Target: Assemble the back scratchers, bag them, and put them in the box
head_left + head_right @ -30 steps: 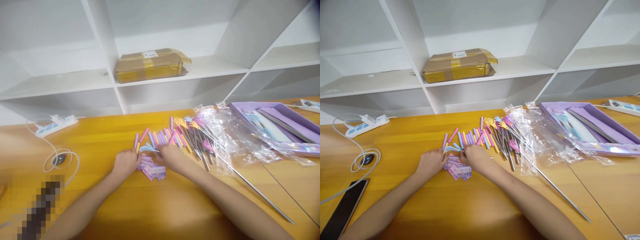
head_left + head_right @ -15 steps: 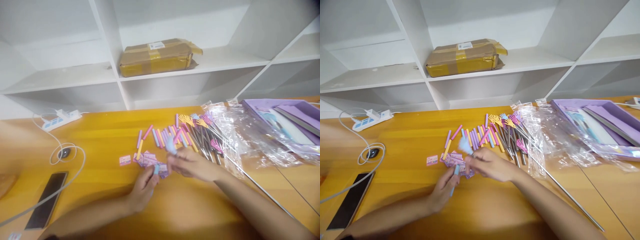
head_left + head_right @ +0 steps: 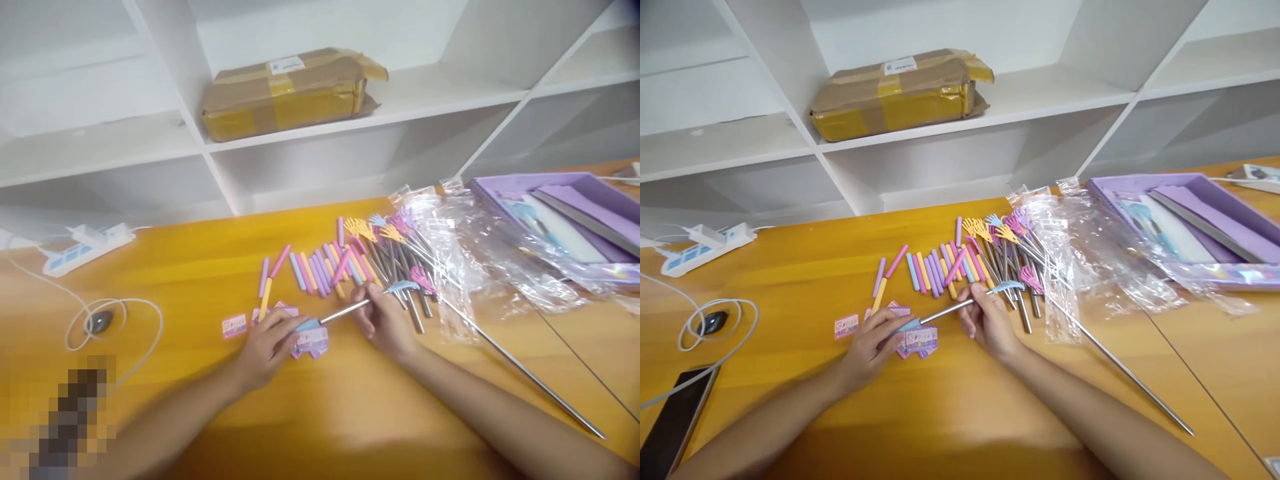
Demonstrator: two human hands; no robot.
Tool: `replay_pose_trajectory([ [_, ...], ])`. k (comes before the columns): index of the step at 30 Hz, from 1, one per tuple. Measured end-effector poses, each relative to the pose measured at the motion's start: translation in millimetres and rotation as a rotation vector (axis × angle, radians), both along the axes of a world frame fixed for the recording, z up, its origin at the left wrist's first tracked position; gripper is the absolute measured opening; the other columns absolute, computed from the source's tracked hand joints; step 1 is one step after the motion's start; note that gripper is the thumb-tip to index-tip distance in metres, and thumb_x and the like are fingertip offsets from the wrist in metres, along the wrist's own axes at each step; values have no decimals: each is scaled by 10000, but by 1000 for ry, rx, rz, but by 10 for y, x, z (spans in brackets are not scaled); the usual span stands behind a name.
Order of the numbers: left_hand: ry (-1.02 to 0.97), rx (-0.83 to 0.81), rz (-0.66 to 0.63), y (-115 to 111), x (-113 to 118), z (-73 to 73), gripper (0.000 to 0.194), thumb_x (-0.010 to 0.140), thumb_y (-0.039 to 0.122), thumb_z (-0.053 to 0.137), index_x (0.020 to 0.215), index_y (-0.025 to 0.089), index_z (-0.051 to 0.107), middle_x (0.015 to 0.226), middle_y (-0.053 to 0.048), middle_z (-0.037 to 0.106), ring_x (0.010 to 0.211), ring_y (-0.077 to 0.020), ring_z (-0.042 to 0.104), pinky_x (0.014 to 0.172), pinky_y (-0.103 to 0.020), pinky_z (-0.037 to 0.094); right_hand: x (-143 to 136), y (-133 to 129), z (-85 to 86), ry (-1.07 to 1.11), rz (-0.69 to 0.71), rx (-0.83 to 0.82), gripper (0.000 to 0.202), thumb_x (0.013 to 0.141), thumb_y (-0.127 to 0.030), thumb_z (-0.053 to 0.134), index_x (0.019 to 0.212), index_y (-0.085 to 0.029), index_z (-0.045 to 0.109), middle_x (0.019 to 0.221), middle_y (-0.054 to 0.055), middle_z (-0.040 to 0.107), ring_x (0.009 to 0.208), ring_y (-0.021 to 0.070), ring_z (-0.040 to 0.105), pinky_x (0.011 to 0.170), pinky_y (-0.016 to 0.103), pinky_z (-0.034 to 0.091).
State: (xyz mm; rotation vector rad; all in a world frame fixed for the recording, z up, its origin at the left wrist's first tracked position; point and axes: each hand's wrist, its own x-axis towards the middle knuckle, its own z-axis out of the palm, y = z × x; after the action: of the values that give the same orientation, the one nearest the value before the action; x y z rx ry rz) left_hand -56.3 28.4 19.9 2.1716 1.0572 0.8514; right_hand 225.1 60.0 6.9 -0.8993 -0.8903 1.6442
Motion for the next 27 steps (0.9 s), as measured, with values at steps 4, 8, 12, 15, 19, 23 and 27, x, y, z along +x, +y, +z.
replay_pose_trajectory([
  [4, -31, -11, -11, -7, 2, -13, 409, 1076, 200, 547, 1462, 297, 642, 1162, -70, 668, 1065, -180, 655, 951, -302, 540, 1, 44, 18, -2, -14, -15, 486, 964, -671, 605, 912, -192, 544, 549, -54, 507, 366, 68, 369, 373, 195, 289],
  [8, -48, -55, 39, 9, -8, -8, 393, 1074, 199, 553, 1435, 307, 664, 1181, -69, 666, 1087, -185, 657, 965, -312, 539, -6, 22, 14, -10, -22, -20, 494, 946, -667, 633, 903, -180, 564, 614, -31, 575, 369, 61, 396, 364, 196, 294],
  [12, -36, -31, 83, 27, 15, 18, 375, 1061, 193, 567, 1403, 298, 681, 1186, -70, 657, 1094, -190, 656, 973, -330, 542, 11, 22, -11, -44, -23, -4, 471, 962, -626, 649, 924, -158, 616, 678, -8, 627, 398, 53, 437, 386, 188, 338],
  [15, -45, 27, 121, 19, 44, 52, 331, 1037, 159, 579, 1318, 270, 713, 1173, -73, 642, 1085, -185, 658, 951, -324, 556, 32, 22, -34, -73, 8, 30, 479, 954, -614, 683, 906, -137, 659, 711, 11, 649, 429, 56, 495, 423, 193, 391],
  [19, -124, 124, 122, -19, 71, 84, 203, 985, 102, 590, 1034, 226, 743, 1042, -52, 623, 941, -153, 655, 831, -279, 563, 40, 4, -43, -88, 72, 65, 476, 960, -590, 694, 882, -121, 693, 736, 23, 655, 429, 57, 519, 431, 197, 413],
  [23, -190, 156, 111, -45, 68, 63, 163, 915, 89, 654, 1026, 206, 678, 976, -41, 644, 883, -156, 642, 795, -282, 560, 35, -26, -30, -75, 139, 88, 478, 999, -573, 643, 866, -118, 703, 728, 26, 641, 408, 56, 500, 398, 198, 400],
  [27, -214, 151, 133, -43, 63, 31, 152, 878, 78, 684, 960, 203, 659, 927, -29, 636, 852, -153, 635, 756, -269, 536, 22, -84, -17, -60, 167, 148, 468, 1001, -565, 649, 880, -119, 724, 808, 37, 643, 461, 63, 555, 430, 211, 459],
])
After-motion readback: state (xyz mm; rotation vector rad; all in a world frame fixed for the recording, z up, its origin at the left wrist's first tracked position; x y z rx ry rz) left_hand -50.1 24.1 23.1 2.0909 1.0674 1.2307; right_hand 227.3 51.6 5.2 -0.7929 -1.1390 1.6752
